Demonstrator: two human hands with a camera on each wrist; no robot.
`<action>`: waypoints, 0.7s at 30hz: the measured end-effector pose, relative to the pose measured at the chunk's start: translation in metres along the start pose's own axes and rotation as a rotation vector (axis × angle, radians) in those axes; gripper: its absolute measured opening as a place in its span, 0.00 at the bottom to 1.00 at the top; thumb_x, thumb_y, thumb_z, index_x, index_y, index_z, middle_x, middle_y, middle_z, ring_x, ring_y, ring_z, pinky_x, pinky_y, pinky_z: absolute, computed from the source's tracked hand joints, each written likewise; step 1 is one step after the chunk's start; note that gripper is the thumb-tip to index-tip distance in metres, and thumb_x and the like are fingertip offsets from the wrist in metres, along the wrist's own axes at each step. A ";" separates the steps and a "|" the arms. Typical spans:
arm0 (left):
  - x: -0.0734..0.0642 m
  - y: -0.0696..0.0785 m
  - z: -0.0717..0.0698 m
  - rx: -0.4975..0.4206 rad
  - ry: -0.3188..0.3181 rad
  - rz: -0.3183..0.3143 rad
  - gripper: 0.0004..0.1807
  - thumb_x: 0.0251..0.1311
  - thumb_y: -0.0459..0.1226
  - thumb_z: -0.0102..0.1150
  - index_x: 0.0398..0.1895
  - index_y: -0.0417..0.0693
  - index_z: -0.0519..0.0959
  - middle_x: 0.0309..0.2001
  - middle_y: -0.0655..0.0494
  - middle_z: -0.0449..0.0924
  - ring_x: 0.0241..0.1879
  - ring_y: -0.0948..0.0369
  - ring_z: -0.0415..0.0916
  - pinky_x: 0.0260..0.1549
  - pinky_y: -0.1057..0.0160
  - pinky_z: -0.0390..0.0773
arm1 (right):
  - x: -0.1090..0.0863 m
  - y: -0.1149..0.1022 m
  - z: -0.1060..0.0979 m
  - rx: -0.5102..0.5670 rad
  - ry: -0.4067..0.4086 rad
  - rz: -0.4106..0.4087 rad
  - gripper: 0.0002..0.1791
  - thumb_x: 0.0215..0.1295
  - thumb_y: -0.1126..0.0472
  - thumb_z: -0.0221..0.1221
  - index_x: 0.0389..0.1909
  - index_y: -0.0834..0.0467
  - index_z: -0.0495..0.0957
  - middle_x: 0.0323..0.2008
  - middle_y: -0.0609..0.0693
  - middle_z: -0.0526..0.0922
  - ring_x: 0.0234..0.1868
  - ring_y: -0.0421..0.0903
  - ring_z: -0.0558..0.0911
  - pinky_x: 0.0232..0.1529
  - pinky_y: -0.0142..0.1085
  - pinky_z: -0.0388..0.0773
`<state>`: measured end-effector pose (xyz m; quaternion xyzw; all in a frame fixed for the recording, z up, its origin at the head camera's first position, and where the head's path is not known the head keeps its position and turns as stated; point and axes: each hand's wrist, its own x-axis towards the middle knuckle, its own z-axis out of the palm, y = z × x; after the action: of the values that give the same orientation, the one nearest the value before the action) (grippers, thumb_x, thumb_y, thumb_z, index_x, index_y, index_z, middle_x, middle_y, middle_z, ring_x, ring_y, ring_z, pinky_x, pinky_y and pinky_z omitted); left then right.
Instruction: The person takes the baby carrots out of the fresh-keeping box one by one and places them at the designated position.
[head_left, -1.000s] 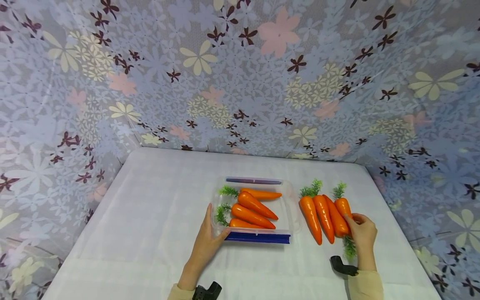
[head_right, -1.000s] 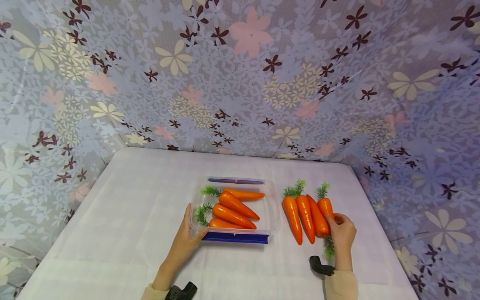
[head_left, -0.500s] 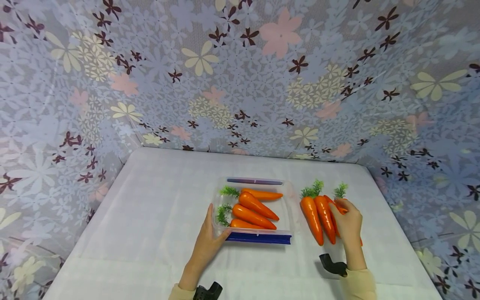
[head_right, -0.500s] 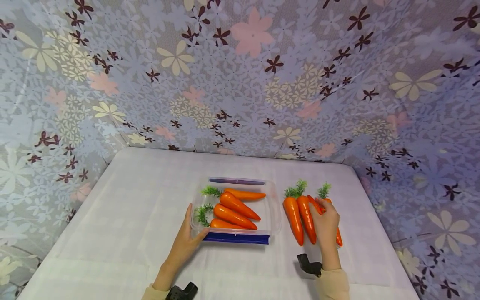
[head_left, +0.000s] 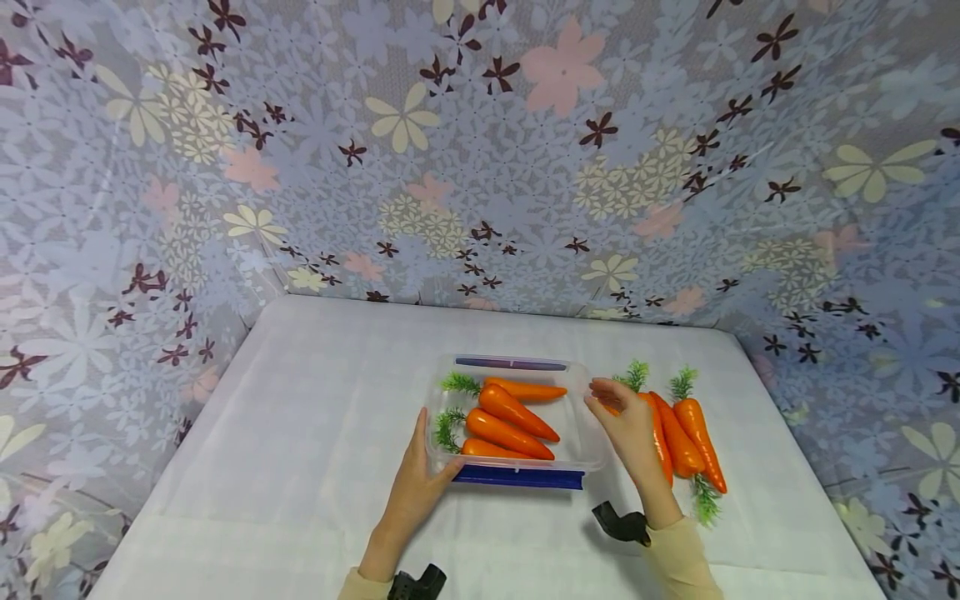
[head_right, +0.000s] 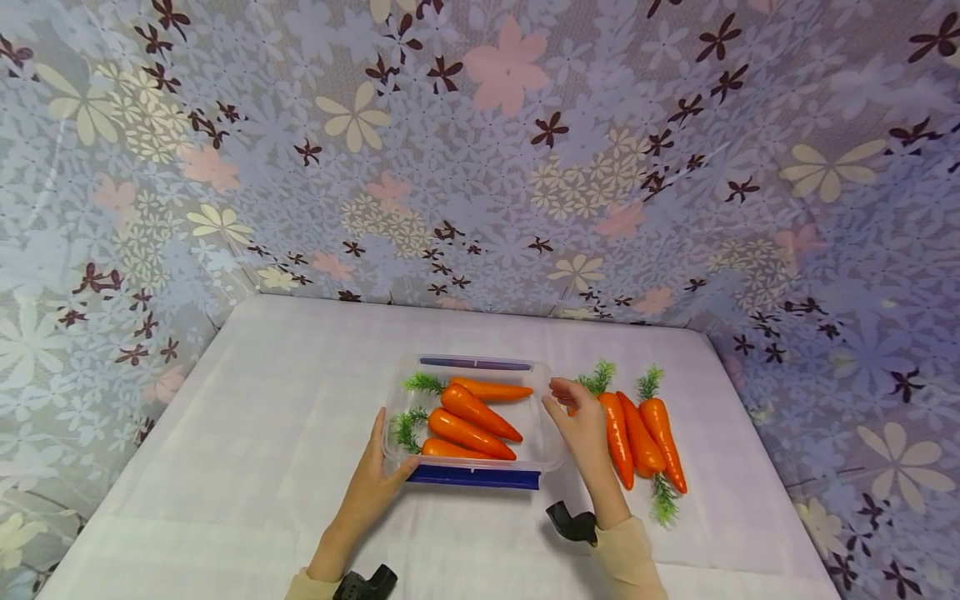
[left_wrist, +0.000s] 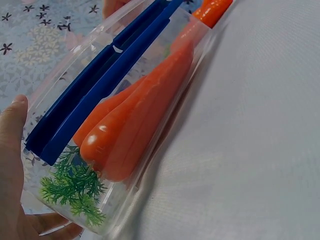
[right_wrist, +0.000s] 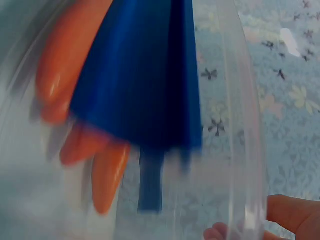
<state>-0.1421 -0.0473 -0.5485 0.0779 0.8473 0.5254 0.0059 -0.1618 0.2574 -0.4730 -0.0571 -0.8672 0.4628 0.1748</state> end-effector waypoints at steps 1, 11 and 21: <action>0.000 0.000 0.000 0.001 0.000 -0.001 0.53 0.57 0.54 0.61 0.77 0.51 0.41 0.75 0.42 0.47 0.72 0.42 0.51 0.67 0.39 0.57 | 0.000 -0.002 0.004 0.013 -0.017 -0.008 0.16 0.61 0.64 0.63 0.49 0.65 0.79 0.45 0.62 0.84 0.43 0.50 0.83 0.47 0.28 0.80; 0.001 0.000 0.000 -0.015 -0.002 -0.001 0.53 0.56 0.55 0.61 0.77 0.51 0.41 0.75 0.42 0.47 0.72 0.42 0.51 0.67 0.38 0.57 | 0.006 -0.014 0.043 0.074 -0.133 -0.089 0.18 0.57 0.69 0.64 0.49 0.70 0.78 0.46 0.67 0.83 0.45 0.61 0.82 0.50 0.51 0.79; 0.000 -0.002 0.000 -0.011 0.001 -0.010 0.53 0.56 0.56 0.61 0.77 0.55 0.40 0.75 0.42 0.47 0.72 0.43 0.51 0.67 0.39 0.57 | 0.009 -0.014 0.062 0.051 -0.155 -0.091 0.18 0.55 0.70 0.66 0.47 0.69 0.79 0.44 0.65 0.84 0.43 0.60 0.83 0.49 0.51 0.80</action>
<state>-0.1419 -0.0479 -0.5500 0.0736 0.8447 0.5301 0.0084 -0.1913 0.2032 -0.4910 0.0227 -0.8676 0.4796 0.1294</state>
